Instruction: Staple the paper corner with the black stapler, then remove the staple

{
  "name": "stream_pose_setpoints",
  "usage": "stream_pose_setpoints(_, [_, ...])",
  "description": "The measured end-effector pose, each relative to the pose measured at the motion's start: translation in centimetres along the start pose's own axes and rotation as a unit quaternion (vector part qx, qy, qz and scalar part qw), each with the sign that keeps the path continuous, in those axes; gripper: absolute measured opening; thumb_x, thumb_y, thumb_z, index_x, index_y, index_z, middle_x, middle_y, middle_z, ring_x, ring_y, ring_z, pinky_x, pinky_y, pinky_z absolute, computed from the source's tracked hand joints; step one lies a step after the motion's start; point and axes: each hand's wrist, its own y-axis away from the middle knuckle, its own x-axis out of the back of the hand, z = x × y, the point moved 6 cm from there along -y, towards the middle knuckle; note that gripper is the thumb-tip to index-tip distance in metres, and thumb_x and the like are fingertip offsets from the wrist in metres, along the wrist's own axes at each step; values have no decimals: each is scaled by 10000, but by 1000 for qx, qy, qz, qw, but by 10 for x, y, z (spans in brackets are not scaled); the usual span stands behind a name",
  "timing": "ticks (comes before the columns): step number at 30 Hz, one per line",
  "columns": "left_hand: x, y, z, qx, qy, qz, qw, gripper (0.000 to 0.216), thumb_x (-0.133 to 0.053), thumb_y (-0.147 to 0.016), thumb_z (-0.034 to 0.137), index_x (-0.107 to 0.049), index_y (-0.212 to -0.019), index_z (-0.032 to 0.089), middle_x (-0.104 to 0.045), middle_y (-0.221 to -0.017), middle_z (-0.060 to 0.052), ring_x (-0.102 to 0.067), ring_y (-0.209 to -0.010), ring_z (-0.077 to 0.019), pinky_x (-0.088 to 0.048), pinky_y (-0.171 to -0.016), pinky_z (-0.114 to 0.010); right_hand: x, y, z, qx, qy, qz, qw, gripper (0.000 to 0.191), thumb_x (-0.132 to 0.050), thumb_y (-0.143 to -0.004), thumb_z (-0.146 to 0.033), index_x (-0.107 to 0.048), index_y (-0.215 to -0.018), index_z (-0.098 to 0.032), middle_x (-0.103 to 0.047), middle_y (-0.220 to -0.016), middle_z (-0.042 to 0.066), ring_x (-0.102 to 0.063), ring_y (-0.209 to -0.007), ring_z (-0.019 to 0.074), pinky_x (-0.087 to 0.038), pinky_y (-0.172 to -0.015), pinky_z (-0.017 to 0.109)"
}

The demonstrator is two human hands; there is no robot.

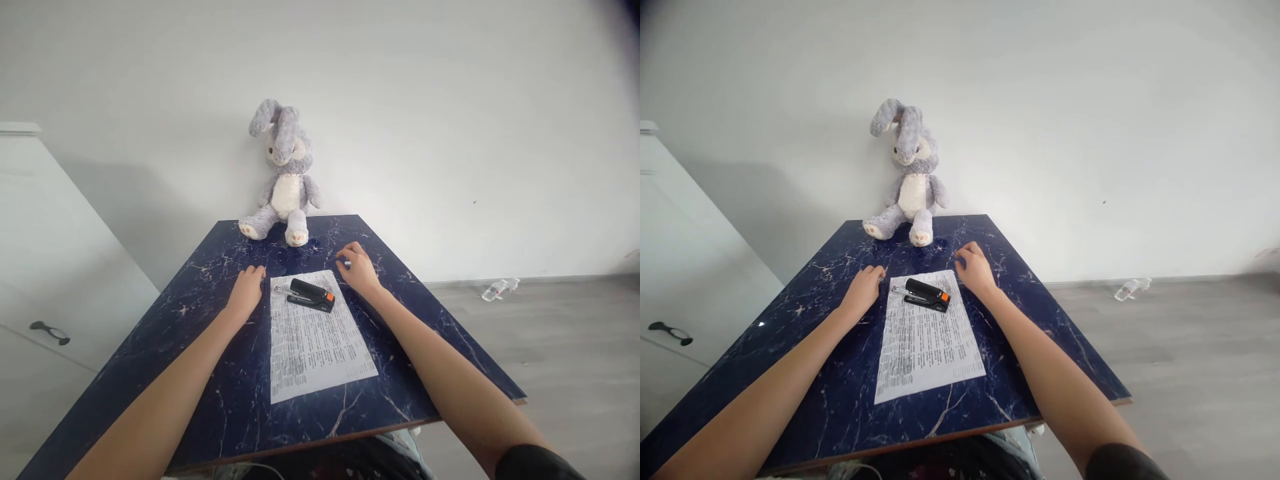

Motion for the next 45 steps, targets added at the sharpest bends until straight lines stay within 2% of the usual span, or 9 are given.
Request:
stream_pose_setpoints(5, [-8,0,3,0,25,3,1000,544,-392,-859,-57,-650,-1301,130,-671,-1160,-173,-625,-1019,-299,-471,-950,-418,-27,21,-88,126,-120,-177,969,283,-637,-970,-355,-631,-1218,-218,-581,-1209,100,-633,-1009,226,-540,-866,353])
stream_pose_setpoints(9, [7,2,14,1,153,51,987,333,-469,-963,114,-699,-1197,176,-706,-1064,-121,-663,-1000,-280,-502,-944,-406,-52,39,-103,151,-69,-260,951,643,-711,-912,-313,-410,-1472,-213,-585,-1251,129,-638,-1012,267,-540,-855,396])
stream_pose_setpoints(14, [28,10,37,-44,290,94,952,228,-582,-952,264,-708,-1136,217,-706,-1014,-65,-695,-853,-211,-566,-810,-331,-56,40,-96,153,-73,-267,949,629,-626,-939,-177,-351,-1502,-238,-574,-1333,134,-624,-1122,285,-529,-920,420])
stream_pose_setpoints(17, [35,14,45,-66,311,102,943,217,-571,-960,291,-722,-1102,226,-737,-1078,-66,-716,-898,-213,-584,-836,-338,-54,39,-95,150,-68,-273,948,623,-626,-936,-186,-357,-1496,-239,-547,-1341,143,-642,-1027,271,-555,-827,399])
stream_pose_setpoints(25, [35,16,48,-31,389,73,918,181,-609,-948,339,-655,-1091,238,-776,-975,-39,-764,-870,-214,-616,-807,-325,-52,39,-95,158,-72,-264,949,603,-620,-942,-196,-366,-1486,-252,-539,-1299,126,-639,-953,246,-561,-767,375])
stream_pose_setpoints(33, [35,15,47,-59,306,82,947,185,-639,-935,353,-772,-967,229,-799,-1003,-49,-751,-859,-243,-586,-839,-355,-52,40,-94,155,-88,-271,946,617,-617,-946,-188,-356,-1501,-249,-540,-1301,130,-639,-1013,261,-560,-813,393])
stream_pose_setpoints(38, [37,13,44,-81,278,82,954,286,-556,-1000,364,-750,-1155,222,-748,-1044,-71,-715,-940,-239,-550,-880,-355,-53,40,-95,152,-88,-274,946,615,-621,-943,-183,-360,-1497,-240,-553,-1291,131,-637,-1035,272,-555,-843,415])
stream_pose_setpoints(42, [35,11,47,-97,257,21,961,394,-480,-1023,275,-617,-1389,229,-696,-1062,-75,-690,-951,-228,-544,-854,-352,-52,39,-94,154,-94,-269,946,606,-623,-947,-197,-366,-1493,-246,-557,-1297,133,-637,-1059,275,-551,-866,419])
stream_pose_setpoints(45, [32,11,50,-112,239,-19,964,346,-513,-985,216,-644,-1305,227,-705,-1098,-79,-681,-1011,-243,-535,-889,-365,-53,40,-94,157,-95,-269,945,605,-624,-943,-197,-367,-1489,-241,-563,-1298,132,-635,-1063,279,-548,-873,424])
